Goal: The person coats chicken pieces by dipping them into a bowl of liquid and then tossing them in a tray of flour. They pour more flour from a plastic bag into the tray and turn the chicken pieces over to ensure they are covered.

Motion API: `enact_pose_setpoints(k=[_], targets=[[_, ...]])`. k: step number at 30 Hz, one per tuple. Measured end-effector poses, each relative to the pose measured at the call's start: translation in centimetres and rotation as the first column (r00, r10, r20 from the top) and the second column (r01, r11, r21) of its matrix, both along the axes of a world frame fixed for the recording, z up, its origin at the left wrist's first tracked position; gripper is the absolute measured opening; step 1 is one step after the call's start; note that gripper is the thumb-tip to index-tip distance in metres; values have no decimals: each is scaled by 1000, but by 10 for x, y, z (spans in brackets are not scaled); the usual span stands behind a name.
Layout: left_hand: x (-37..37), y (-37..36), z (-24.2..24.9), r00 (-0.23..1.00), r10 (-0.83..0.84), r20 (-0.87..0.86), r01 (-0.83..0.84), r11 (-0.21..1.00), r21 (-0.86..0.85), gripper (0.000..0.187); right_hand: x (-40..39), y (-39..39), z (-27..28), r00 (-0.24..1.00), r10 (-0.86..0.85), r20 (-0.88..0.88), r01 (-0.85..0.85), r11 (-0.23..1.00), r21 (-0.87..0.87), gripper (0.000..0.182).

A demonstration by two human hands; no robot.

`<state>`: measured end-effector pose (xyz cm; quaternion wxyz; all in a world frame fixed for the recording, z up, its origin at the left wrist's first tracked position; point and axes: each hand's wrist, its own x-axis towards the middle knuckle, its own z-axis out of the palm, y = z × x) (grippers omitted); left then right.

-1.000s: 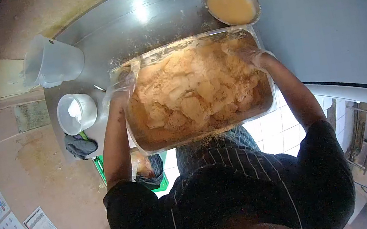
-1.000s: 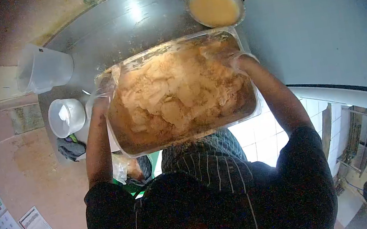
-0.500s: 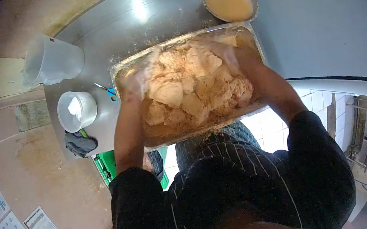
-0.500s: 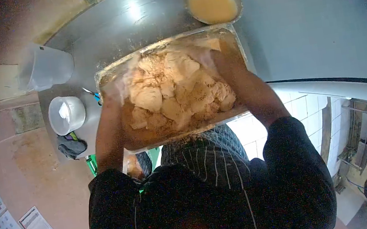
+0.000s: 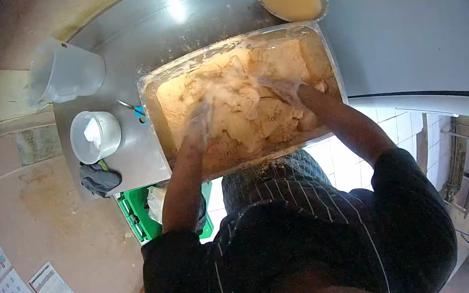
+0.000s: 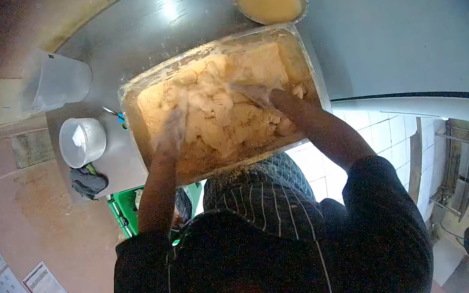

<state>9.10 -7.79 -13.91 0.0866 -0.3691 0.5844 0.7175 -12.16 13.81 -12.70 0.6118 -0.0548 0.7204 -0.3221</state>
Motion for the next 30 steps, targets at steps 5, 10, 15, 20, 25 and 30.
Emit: enact_pose_setpoints(k=[5,10,15,20,25,30], targets=[[-38,16,101,980,66,-188,-22,974,225,75,15,-32,46,948,-67,311,175,926,-333,68],[6,-28,63,934,208,-291,-90,923,373,72,31,1,157,950,-226,217,280,922,-266,59],[118,-60,-33,941,316,-122,-320,948,-8,50,-11,88,136,752,332,-569,-364,929,60,49],[132,-38,-51,969,-67,239,214,715,-666,49,27,72,137,554,639,-533,-314,754,577,42],[129,-28,-41,958,-256,126,284,817,-501,48,34,102,84,425,515,-744,-490,822,289,46],[82,17,-29,931,-312,-190,213,886,-411,48,53,78,45,992,11,-122,-46,956,-290,66]])
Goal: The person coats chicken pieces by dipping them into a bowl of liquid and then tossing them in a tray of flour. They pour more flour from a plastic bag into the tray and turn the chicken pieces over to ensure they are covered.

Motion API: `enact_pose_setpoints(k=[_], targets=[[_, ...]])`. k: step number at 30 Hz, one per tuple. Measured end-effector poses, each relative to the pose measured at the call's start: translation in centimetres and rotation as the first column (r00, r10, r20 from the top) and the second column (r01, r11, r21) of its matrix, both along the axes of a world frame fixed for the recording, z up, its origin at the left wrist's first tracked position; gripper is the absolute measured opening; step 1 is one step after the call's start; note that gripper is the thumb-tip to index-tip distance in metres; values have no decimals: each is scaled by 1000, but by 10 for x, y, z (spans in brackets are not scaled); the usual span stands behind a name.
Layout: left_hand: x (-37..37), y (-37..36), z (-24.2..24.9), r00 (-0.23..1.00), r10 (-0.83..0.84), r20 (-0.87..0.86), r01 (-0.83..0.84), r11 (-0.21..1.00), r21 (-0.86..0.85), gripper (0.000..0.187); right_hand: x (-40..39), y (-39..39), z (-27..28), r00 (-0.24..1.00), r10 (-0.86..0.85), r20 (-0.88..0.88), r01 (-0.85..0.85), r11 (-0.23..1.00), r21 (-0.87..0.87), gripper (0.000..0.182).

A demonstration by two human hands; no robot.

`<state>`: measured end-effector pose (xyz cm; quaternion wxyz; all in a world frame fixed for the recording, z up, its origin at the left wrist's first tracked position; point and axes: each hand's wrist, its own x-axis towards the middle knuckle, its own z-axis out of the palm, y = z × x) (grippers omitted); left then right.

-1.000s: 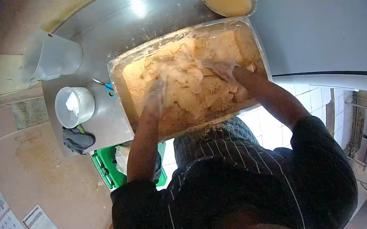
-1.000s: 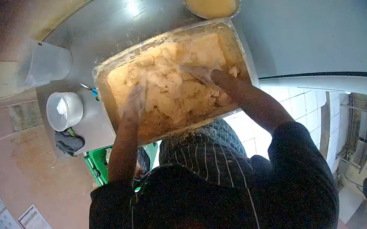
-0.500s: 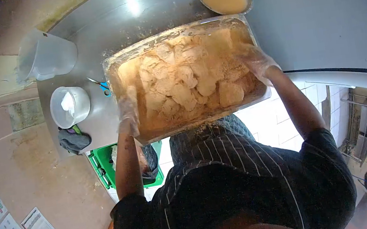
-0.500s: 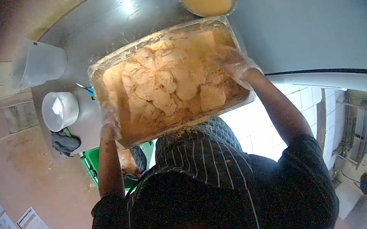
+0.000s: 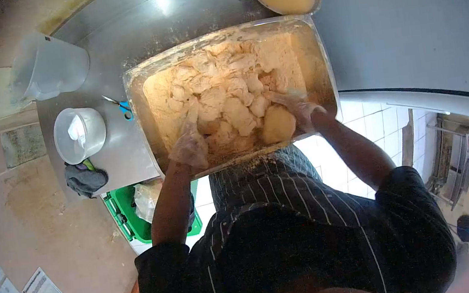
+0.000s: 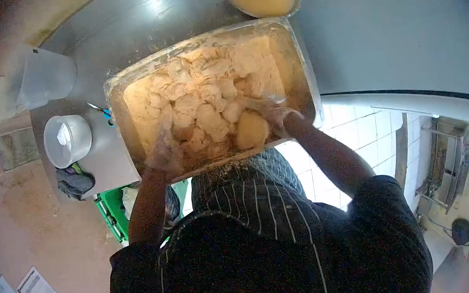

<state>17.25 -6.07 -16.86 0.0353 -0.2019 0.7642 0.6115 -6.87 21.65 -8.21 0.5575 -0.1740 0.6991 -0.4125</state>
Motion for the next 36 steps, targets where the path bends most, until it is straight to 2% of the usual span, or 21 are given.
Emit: enact_pose_setpoints(k=[2,3,5,8,9,11,12,14,15,17,19,20,22,24,25,26,28,31,32,34,36], targets=[[-17,12,-11,975,74,-208,-91,993,-71,48,18,-22,-27,751,-385,536,349,921,172,69],[-21,15,-15,946,107,-307,-147,983,-109,48,16,-29,-21,753,-376,539,342,925,168,69],[-43,11,1,983,103,-151,-100,995,28,50,14,-53,51,752,-421,508,371,906,202,59],[-69,5,23,994,105,-31,-99,984,145,52,-30,-3,-113,935,3,353,66,981,-184,62],[-76,2,28,994,105,-12,-102,980,170,53,-25,-2,-101,933,4,360,67,981,-185,62],[-83,-8,37,994,113,-7,-110,976,191,55,-22,-3,-29,994,61,-89,-98,860,-500,59],[-80,-14,41,993,115,-5,-112,977,182,55,-22,-9,3,995,59,-85,-93,862,-498,59],[-59,-28,50,990,125,68,-130,989,71,57,-27,-24,58,941,-236,243,275,951,-142,55],[-44,-38,54,977,123,174,-117,992,-44,58,-31,-22,75,939,-241,245,281,949,-141,55],[-3,-51,67,862,118,493,-14,978,-210,60,-41,-14,95,957,-247,-155,250,968,-1,53],[60,-34,11,912,402,82,-368,890,-269,58,-40,-5,96,967,-96,-236,124,986,110,51],[64,-29,4,912,403,81,-369,889,-270,58,-36,1,94,954,69,-291,1,973,232,50],[71,-13,-10,952,110,285,23,905,-425,54,-25,12,87,857,402,-324,-213,848,486,54],[70,1,-17,847,-149,511,421,774,-472,50,8,3,39,833,482,-272,-292,801,523,63],[71,6,-18,744,-247,621,598,660,-454,48,16,-18,63,552,798,-243,-556,569,606,66],[61,17,-16,707,-318,632,657,626,-420,46,27,-31,49,550,798,-245,-559,570,602,66],[39,37,-10,766,-363,531,594,715,-369,43,48,-47,12,963,260,68,-269,941,205,54],[15,52,3,902,-279,331,360,907,-217,38,47,-72,73,943,23,331,-98,972,213,47],[11,53,7,938,-216,272,263,953,-150,37,48,-64,50,945,24,326,-97,973,209,47],[16,44,14,979,-45,197,59,996,-68,34,48,-37,-14,861,-37,507,108,988,-111,46],[23,27,18,976,151,160,-139,987,-86,32,37,-33,68,886,-28,464,77,993,-88,48]])
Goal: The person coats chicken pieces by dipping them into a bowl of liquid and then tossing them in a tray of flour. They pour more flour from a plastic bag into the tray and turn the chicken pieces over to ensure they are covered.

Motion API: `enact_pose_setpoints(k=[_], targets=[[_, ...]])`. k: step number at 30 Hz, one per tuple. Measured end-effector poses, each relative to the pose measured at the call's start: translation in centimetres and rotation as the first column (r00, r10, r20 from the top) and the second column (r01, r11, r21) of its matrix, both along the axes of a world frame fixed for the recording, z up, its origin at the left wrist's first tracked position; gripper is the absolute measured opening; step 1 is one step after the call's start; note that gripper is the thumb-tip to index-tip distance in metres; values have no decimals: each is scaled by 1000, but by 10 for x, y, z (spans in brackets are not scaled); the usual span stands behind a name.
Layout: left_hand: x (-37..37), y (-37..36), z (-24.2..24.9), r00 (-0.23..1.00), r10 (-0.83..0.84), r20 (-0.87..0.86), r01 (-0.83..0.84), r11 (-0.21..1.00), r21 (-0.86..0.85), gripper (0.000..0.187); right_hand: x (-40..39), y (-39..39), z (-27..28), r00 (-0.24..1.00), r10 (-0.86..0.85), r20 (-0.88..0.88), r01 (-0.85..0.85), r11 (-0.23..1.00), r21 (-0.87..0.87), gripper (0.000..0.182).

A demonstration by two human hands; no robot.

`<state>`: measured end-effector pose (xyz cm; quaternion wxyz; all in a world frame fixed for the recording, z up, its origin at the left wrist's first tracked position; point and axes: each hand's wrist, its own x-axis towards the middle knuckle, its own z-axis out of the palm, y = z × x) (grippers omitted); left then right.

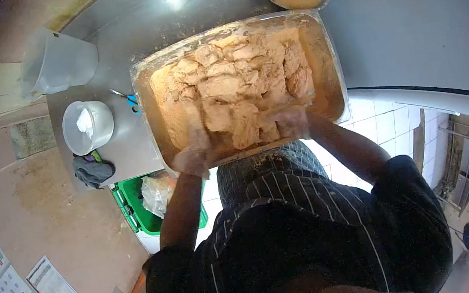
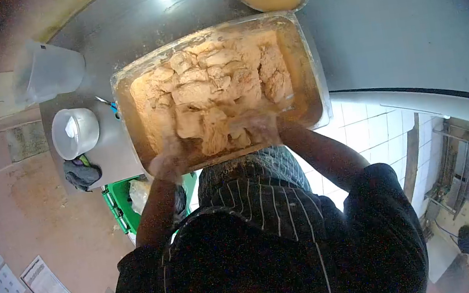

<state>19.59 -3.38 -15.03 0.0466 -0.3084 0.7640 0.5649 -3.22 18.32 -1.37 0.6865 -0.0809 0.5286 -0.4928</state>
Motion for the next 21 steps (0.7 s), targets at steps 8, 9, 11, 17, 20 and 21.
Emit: enact_pose_setpoints(k=[8,9,11,17,20,21], targets=[[21,-94,-60,984,-52,171,159,688,-708,25,-122,13,-40,718,-182,-672,381,910,161,58],[-1,-90,-49,983,43,176,74,792,-606,27,-143,16,-85,634,45,-772,221,946,237,65],[-34,-85,-34,993,31,111,22,898,-440,29,-152,3,-101,491,228,-841,94,945,312,72],[-78,-35,-10,958,285,-43,-227,838,497,36,-68,-24,-76,655,77,-752,31,991,129,79],[-91,-30,2,897,442,22,-277,520,808,39,-45,-60,-25,906,-309,-291,407,825,392,66],[-96,-32,5,884,465,53,-270,416,868,40,-46,-59,-17,906,-308,-290,406,824,395,66]])
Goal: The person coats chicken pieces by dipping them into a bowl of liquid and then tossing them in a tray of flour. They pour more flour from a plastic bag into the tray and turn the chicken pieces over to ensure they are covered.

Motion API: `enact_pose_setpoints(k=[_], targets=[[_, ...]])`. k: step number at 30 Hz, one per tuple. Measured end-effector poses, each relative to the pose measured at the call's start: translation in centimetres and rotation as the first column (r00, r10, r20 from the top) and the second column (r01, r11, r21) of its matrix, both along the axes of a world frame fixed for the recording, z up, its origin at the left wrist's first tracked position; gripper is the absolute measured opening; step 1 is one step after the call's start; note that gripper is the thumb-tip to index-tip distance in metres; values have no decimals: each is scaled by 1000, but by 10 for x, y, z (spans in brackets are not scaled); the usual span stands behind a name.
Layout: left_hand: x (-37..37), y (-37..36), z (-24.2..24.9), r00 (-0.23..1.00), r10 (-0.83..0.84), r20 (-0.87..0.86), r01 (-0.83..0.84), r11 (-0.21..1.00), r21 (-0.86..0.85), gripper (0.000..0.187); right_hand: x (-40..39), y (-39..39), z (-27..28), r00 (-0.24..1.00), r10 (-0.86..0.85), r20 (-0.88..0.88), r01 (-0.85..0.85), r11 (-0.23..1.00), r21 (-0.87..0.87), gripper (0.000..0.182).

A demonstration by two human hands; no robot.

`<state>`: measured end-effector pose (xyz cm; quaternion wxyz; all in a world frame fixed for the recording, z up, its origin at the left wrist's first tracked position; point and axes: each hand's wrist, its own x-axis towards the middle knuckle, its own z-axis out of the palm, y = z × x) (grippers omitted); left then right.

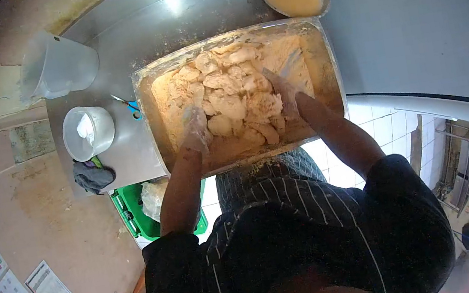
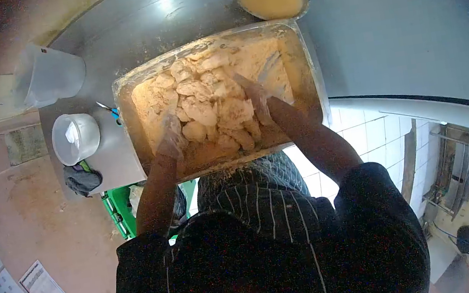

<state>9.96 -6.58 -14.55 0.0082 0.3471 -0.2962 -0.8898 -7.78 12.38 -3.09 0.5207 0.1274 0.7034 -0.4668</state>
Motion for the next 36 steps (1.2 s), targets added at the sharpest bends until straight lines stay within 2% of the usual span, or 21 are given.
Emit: enact_pose_setpoints(k=[2,3,6,8,9,10,11,12,13,15,17,18,20,21,23,26,28,32,33,35,36], targets=[[-8,-8,4,999,31,-42,-24,986,167,43,-3,-1,9,942,-16,334,166,889,-426,62],[-12,-12,6,998,38,-59,-24,975,221,44,-6,2,-4,943,-21,333,170,888,-427,62],[-2,-19,6,953,65,-296,17,964,266,52,-41,20,-90,990,12,140,65,844,-532,58],[16,-32,16,973,17,-228,18,989,150,56,-71,46,-134,984,59,-169,-137,854,-503,55],[30,-49,-9,952,-239,-193,67,773,-630,55,-65,45,-75,990,57,-128,-105,905,-412,52],[40,-55,-23,921,-388,21,45,54,-998,55,-58,42,-10,996,47,-82,-71,945,-318,50],[58,-59,-21,957,-277,86,91,5,-996,54,-50,38,56,999,29,-34,-36,974,-223,47],[70,-58,-14,989,-141,54,102,360,-927,54,-45,46,57,999,25,-35,-32,975,-221,47],[79,-52,-6,999,35,29,0,633,-774,53,-39,56,56,949,254,-186,-270,961,-62,49],[95,-47,-3,986,126,107,-1,653,-757,52,-38,76,51,629,696,-346,-610,718,334,54],[99,-47,0,975,70,213,131,590,-797,51,-33,87,51,126,958,-258,-652,276,707,59],[98,-48,-1,964,20,265,208,565,-798,50,-21,89,48,125,959,-254,-654,273,705,59],[84,-47,12,942,-104,319,317,586,-745,49,7,78,47,499,747,-440,-620,662,421,57],[76,-44,22,941,-142,307,322,653,-686,49,13,72,34,496,747,-444,-622,662,418,57],[50,-22,65,955,-187,230,280,821,-498,48,29,66,-6,832,420,-363,-470,881,-56,47],[24,-2,88,975,-160,154,198,939,-281,48,36,45,-33,898,349,-266,-401,899,-175,45],[30,-9,38,979,-189,70,165,952,258,54,35,33,-51,948,283,-148,-314,907,-281,44],[71,-20,-16,998,-29,-49,34,994,104,53,-22,28,-231,979,200,38,-151,839,-524,53],[91,-19,-27,996,21,-83,-16,998,68,53,-28,49,-252,913,275,-302,-346,914,-213,53],[121,-25,-45,981,103,-163,-104,995,5,52,-25,36,-16,972,122,201,-106,990,-89,54],[133,-37,-51,981,190,-32,-189,982,19,52,-21,58,-21,740,534,-409,-533,836,129,45]])
